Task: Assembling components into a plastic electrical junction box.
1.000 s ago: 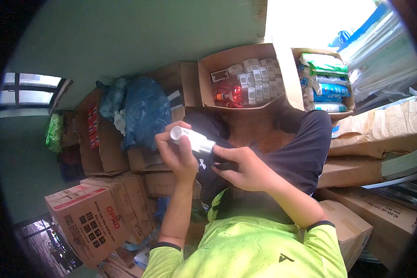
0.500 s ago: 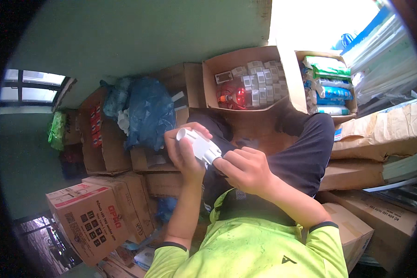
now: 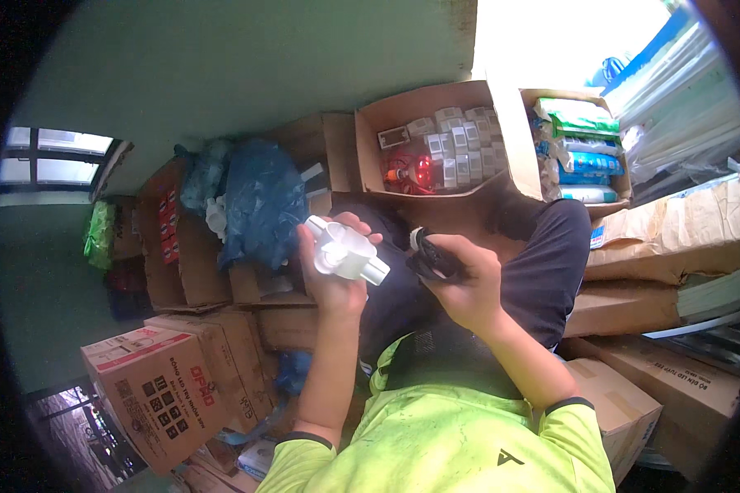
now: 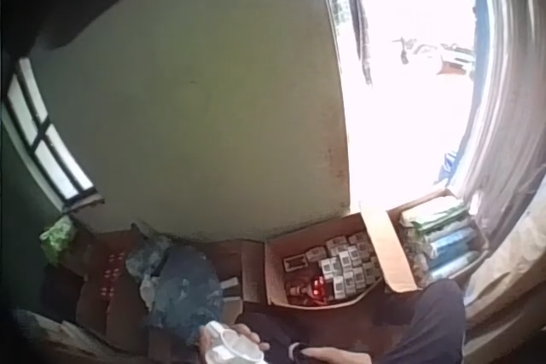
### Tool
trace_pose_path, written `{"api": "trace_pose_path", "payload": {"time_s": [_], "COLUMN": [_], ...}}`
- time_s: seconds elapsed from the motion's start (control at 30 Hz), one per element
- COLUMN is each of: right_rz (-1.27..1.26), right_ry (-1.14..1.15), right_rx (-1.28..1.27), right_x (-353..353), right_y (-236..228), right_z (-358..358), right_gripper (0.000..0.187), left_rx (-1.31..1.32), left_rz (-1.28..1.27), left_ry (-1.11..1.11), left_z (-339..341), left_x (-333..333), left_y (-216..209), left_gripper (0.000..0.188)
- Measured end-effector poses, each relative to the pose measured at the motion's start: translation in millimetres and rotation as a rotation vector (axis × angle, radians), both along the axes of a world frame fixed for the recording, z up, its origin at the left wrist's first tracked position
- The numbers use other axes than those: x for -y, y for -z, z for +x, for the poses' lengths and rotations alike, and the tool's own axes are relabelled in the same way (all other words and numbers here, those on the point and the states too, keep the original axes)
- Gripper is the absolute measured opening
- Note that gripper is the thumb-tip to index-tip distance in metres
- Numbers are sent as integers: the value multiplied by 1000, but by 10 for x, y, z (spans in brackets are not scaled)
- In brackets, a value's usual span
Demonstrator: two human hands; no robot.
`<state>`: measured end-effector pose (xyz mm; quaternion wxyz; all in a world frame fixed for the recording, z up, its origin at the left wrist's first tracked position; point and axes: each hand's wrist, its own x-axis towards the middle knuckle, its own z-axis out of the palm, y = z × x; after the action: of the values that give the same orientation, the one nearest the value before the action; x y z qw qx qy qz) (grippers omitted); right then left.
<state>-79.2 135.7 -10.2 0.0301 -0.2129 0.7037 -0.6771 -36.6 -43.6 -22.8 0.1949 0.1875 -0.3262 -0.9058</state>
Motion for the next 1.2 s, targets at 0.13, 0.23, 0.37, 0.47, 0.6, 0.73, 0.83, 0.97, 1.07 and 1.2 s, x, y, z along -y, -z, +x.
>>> {"api": "trace_pose_path", "payload": {"time_s": [0.13,0.23,0.37,0.47,0.6,0.73,0.83,0.97,1.07,1.2], "right_rz": [-4,-49,41,415,236,-176,-469,-213,177,348], "right_ry": [-226,-362,-374,-341,-424,-569,-669,-593,-358,-147], "right_rx": [101,126,-58,-341,31,570,983,617,-108,-580], "right_x": [-45,-44,-8,-43,-16,23,-42,-6,27,16], "right_y": [15,6,10,-121,-53,-149,91,101,73,113], "right_z": [108,165,197,205,192,148,165,213,246,160], "right_gripper": [42,44,49,51,48,39,39,32,40,43], "left_rx": [-107,-147,-145,-174,-211,-318,-320,-363,-300,-209], "left_rz": [398,510,560,484,50,-112,-218,-176,-130,-117], "left_ry": [70,106,133,154,-38,-8,-41,10,-7,-76], "left_z": [20,21,19,41,21,-19,-19,-34,-19,-3], "left_x": [21,-31,-114,-100,-181,-212,-290,-259,-209,-283], "left_y": [81,130,184,226,65,-50,-108,-117,-93,-116], "left_gripper": [41,32,28,31,40,44,45,44,44,43]}}
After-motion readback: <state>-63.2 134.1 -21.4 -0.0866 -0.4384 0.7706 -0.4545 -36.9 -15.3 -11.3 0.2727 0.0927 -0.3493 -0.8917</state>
